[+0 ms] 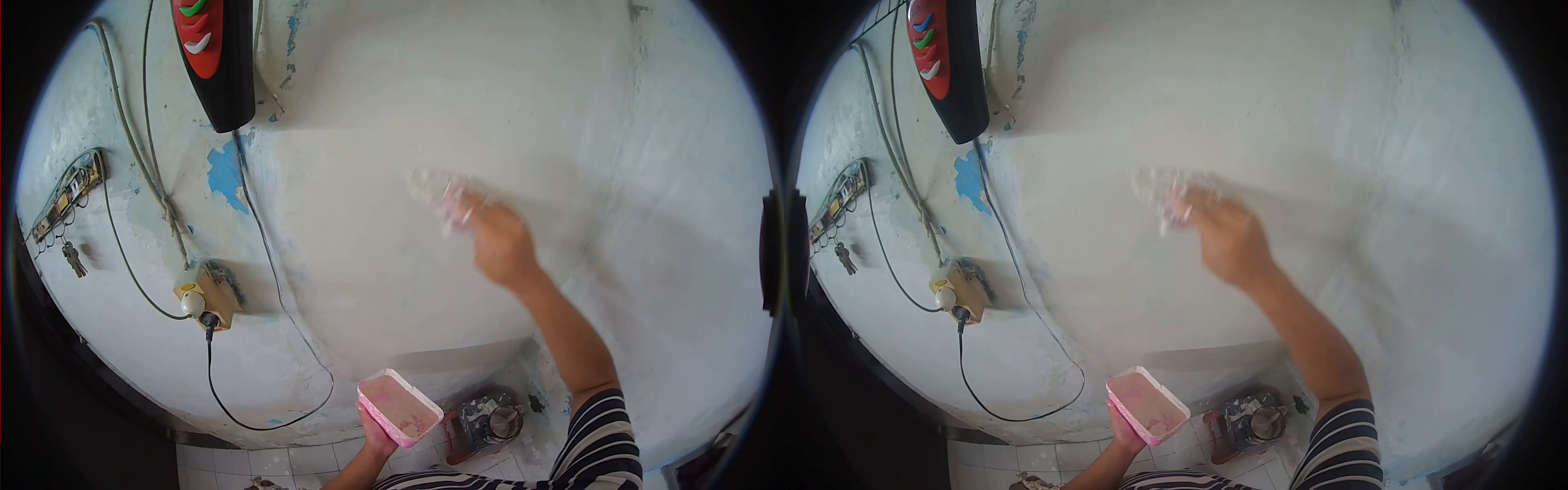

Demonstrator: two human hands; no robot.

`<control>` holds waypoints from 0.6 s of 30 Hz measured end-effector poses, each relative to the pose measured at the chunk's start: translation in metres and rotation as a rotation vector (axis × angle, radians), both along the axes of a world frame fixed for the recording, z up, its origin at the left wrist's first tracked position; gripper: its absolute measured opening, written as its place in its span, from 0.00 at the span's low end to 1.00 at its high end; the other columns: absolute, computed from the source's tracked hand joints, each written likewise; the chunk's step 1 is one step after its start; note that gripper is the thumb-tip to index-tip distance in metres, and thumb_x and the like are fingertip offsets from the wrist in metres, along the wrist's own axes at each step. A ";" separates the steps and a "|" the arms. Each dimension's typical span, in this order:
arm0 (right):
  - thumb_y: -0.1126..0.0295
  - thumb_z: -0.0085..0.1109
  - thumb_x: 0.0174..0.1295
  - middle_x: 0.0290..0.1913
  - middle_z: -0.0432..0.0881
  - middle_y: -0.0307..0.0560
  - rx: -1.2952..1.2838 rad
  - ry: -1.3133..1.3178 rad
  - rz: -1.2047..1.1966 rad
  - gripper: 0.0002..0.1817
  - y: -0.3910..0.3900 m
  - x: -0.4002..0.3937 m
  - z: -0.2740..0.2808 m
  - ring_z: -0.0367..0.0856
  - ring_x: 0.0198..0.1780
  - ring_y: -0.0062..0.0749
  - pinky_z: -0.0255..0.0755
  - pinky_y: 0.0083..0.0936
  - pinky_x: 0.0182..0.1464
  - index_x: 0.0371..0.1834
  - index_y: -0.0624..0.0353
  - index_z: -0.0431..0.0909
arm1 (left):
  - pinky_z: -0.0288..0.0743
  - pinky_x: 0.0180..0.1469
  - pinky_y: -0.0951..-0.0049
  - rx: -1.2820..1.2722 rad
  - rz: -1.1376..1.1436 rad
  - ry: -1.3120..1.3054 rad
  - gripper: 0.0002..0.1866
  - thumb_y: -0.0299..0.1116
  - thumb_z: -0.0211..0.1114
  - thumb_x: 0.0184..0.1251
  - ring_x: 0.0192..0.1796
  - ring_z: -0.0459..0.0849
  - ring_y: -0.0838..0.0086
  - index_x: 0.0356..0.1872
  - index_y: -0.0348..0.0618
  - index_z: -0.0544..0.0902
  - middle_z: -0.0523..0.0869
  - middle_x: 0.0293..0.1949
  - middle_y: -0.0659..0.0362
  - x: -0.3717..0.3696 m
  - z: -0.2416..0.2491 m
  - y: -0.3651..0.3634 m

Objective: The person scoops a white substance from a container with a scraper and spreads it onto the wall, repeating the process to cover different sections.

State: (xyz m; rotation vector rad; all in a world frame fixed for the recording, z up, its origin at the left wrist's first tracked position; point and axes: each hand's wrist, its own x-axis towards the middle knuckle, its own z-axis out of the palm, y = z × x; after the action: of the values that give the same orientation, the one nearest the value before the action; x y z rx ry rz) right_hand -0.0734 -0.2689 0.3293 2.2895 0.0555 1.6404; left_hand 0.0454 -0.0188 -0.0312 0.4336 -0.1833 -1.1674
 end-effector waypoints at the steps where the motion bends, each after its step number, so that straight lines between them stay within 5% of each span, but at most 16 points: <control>1: 0.86 0.57 0.58 0.54 0.90 0.53 -0.019 -0.091 0.024 0.22 0.006 -0.007 0.032 0.89 0.56 0.46 0.82 0.42 0.56 0.54 0.56 0.87 | 0.69 0.74 0.41 -0.003 0.014 -0.018 0.50 0.83 0.38 0.67 0.73 0.75 0.53 0.78 0.56 0.67 0.76 0.72 0.55 -0.002 0.000 0.003; 7: 0.83 0.54 0.63 0.61 0.86 0.56 -0.326 -0.470 -0.049 0.22 -0.018 0.017 0.183 0.83 0.63 0.52 0.80 0.39 0.63 0.60 0.61 0.82 | 0.70 0.73 0.41 0.026 0.003 -0.021 0.50 0.83 0.37 0.67 0.72 0.76 0.53 0.76 0.57 0.68 0.77 0.71 0.56 0.004 -0.007 0.013; 10: 0.80 0.55 0.65 0.66 0.80 0.61 -0.248 -0.219 -0.250 0.18 -0.042 0.054 0.161 0.73 0.74 0.53 0.73 0.41 0.72 0.58 0.68 0.80 | 0.70 0.72 0.41 0.051 0.043 -0.032 0.49 0.83 0.38 0.67 0.72 0.76 0.53 0.76 0.57 0.69 0.77 0.71 0.56 0.008 -0.009 0.015; 18: 0.79 0.56 0.68 0.65 0.81 0.63 -0.184 0.118 -0.233 0.18 0.004 0.026 0.012 0.75 0.73 0.52 0.74 0.40 0.72 0.60 0.70 0.80 | 0.70 0.73 0.41 0.065 0.028 0.013 0.48 0.81 0.35 0.70 0.72 0.75 0.52 0.76 0.57 0.69 0.76 0.72 0.56 0.010 -0.014 0.028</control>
State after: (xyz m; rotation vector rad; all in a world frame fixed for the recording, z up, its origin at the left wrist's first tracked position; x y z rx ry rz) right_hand -0.0477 -0.2651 0.3411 2.1597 -0.0307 1.3278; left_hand 0.0557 0.0092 -0.0450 0.4845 -0.1276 -1.1512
